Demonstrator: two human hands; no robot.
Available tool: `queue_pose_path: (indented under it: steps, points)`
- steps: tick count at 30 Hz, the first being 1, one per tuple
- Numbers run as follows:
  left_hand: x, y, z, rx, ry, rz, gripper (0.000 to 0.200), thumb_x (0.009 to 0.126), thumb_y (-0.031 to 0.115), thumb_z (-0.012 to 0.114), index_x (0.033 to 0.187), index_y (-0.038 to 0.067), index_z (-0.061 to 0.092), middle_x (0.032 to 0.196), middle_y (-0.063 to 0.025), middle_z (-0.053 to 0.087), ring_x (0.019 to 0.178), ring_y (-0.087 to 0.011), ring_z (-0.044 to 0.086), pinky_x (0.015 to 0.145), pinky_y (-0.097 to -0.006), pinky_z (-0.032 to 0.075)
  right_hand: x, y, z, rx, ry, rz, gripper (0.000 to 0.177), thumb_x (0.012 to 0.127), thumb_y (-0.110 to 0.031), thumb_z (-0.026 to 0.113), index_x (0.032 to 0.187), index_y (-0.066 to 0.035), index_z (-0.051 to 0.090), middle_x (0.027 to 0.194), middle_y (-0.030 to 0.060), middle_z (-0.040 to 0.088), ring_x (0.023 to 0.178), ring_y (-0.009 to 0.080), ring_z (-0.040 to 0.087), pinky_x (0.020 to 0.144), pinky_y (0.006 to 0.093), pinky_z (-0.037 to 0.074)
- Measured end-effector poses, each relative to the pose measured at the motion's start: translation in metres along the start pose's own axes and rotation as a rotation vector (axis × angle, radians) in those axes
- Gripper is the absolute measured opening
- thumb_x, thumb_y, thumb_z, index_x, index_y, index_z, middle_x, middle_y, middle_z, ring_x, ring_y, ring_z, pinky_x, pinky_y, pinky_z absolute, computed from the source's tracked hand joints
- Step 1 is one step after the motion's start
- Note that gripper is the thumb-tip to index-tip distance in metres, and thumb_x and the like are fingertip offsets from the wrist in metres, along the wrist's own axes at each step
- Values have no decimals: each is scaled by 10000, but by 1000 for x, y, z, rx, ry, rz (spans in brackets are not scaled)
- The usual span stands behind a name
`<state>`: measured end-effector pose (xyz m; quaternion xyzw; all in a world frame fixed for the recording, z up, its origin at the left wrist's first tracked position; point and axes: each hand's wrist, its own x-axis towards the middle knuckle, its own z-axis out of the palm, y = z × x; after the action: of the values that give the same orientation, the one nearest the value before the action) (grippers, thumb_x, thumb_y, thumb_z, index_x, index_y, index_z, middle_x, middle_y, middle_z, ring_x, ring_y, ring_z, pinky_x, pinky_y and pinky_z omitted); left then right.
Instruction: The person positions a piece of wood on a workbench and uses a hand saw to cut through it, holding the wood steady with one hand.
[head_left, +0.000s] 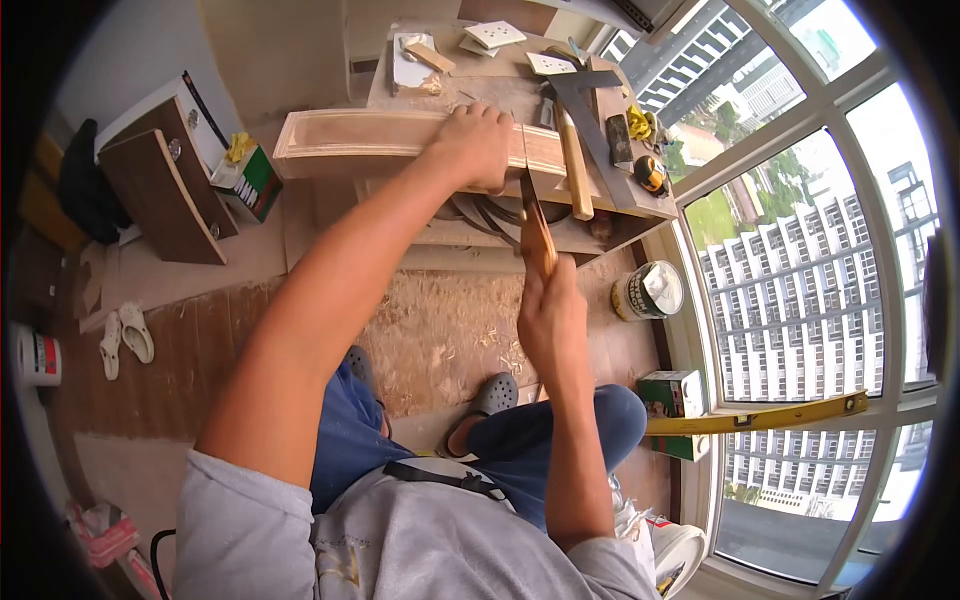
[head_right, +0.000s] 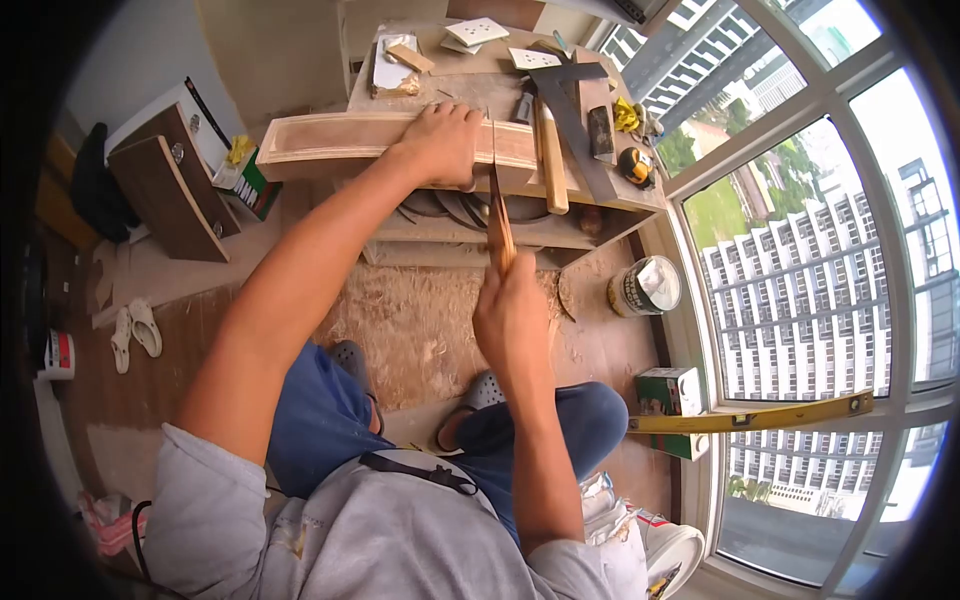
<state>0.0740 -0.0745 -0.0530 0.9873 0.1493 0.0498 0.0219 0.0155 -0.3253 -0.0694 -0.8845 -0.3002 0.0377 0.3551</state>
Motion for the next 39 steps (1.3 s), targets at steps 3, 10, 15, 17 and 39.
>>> queue_pose_path:
  steps: [3,10,15,17,39]
  points:
    - [-1,4,14,-30,-6,14,871,676,341,880,1375,-49,537,1374,-221,602,1344,-371,537,1169,-460,415,-60,18,-25,-16,-21,24,209,1062,-177,556,1090,2,452,804,366,646,790,592,623,652,625,469]
    - [8,-2,3,-45,12,21,874,664,309,881,1362,-74,520,1368,-238,579,1330,-395,528,1169,-458,408,56,3,20,-6,29,22,274,1066,-233,550,1074,27,463,889,389,670,883,589,645,716,643,485]
    - [2,-3,7,-32,-9,-11,916,655,322,915,1372,-76,507,1381,-234,570,1341,-400,516,1166,-460,405,58,2,16,81,60,-99,288,1076,-258,553,1069,19,475,880,380,672,880,590,639,749,640,484]
    - [-4,1,4,4,86,13,929,674,314,929,1389,-81,487,1396,-245,559,1354,-409,504,1176,-469,396,54,1,19,92,69,-81,290,1077,-259,553,1063,20,476,885,381,671,879,592,636,746,640,481]
    - [1,7,34,76,166,52,720,721,200,832,1324,-70,549,1315,-228,603,1275,-369,563,1098,-461,450,48,-1,23,18,110,-102,229,1079,-219,526,1099,-2,457,807,368,660,797,594,632,680,651,484]
